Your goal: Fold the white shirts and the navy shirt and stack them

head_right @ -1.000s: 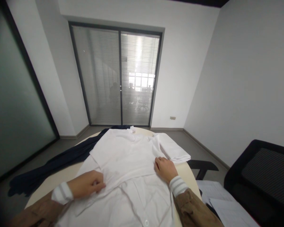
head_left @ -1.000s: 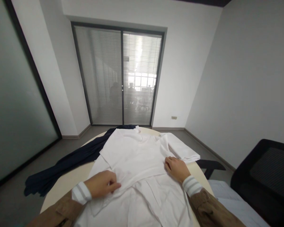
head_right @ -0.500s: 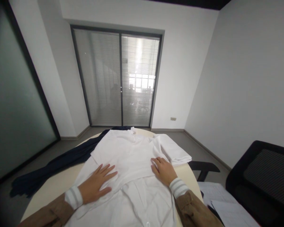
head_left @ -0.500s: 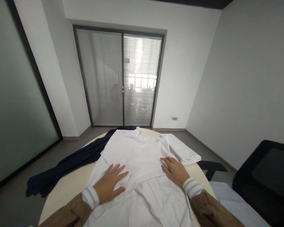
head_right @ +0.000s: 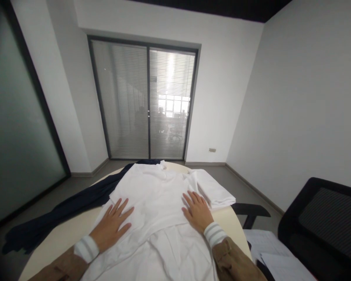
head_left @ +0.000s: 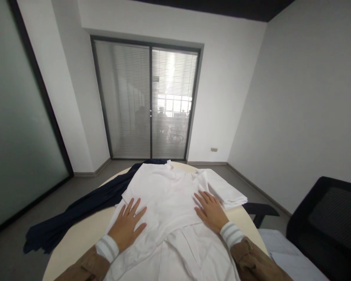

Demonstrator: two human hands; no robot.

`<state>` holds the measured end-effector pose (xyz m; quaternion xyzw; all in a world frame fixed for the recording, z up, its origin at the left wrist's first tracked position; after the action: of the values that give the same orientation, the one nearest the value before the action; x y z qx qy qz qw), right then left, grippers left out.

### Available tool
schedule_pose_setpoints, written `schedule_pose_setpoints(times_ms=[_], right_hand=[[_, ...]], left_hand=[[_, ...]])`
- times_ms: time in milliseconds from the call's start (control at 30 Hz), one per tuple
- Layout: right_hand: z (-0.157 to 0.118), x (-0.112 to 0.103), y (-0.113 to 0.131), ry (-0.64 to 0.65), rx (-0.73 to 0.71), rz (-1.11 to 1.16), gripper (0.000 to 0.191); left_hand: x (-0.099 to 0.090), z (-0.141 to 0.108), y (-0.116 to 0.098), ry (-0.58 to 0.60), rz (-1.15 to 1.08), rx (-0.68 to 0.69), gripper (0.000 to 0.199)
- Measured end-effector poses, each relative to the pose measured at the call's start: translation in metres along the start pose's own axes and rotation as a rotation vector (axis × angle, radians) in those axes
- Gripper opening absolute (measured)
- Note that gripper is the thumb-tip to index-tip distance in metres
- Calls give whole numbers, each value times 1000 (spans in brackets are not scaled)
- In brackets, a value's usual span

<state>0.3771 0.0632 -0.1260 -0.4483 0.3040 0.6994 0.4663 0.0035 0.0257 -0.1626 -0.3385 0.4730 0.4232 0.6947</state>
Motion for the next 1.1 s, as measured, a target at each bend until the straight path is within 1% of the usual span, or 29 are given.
schedule_pose_setpoints(times_ms=[67, 133, 200, 267, 300, 367, 467, 500, 567, 633, 667, 733, 800, 833, 900, 933, 1000, 1067, 1100], right_hand=[[-7, 15, 6, 124, -43, 85, 53], [-11, 20, 7, 164, -45, 119, 52], [-7, 14, 8, 143, -57, 111, 49], [4, 2, 6, 93, -55, 70, 42], [13, -6, 3, 56, -25, 34, 38], [33, -23, -9, -27, 106, -65, 35], [66, -43, -36, -99, 363, -199, 37], [76, -46, -46, -98, 440, -208, 41], [94, -44, -66, -34, 589, -125, 49], [108, -34, -81, 60, 701, 23, 54], [114, -28, -87, 94, 729, 87, 54], [124, -17, -92, 105, 739, 163, 51], [133, -8, -92, 77, 709, 210, 42], [138, -3, -90, 63, 687, 242, 37], [146, 5, -86, 40, 638, 318, 28], [151, 8, -84, 34, 614, 361, 27], [158, 15, -79, 39, 571, 449, 34], [164, 23, -74, 68, 532, 529, 44], [167, 26, -72, 88, 512, 563, 43]], left_hand=[[5, -2, 1, 12, 8, -8, 52], [4, -1, -1, 8, 7, -13, 53], [-1, 2, -4, -12, 7, -10, 54], [-5, 5, -8, -28, -4, 31, 54], [-6, 6, -11, -23, -15, 66, 54], [-4, 7, -17, 22, -36, 137, 53], [-1, 8, -21, 81, -43, 166, 52], [-2, 9, -21, 84, -48, 161, 51], [-9, 17, -18, 60, -82, 139, 47], [-21, 34, -7, -15, -137, 91, 39], [-29, 46, 1, -76, -166, 50, 36], [-44, 75, 27, -209, -209, -68, 33], [-50, 106, 59, -281, -308, -255, 41], [-49, 120, 77, -288, -393, -374, 44], [-43, 147, 103, -267, -466, -503, 55], [-38, 158, 113, -245, -506, -552, 59], [-30, 175, 124, -213, -561, -589, 65], [-24, 188, 126, -189, -609, -570, 66], [-22, 193, 124, -175, -633, -546, 65]])
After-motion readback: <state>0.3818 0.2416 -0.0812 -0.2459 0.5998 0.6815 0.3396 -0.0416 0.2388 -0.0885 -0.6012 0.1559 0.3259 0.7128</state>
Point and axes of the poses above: each hand's wrist, its own z-axis towards the middle knuckle, its own x-axis out of the palm, y = z × x, the point moved 5 cm from there along z, towards the middle knuckle, and after that the axes turned 2 degrees about -y, right-handed, at the moved point
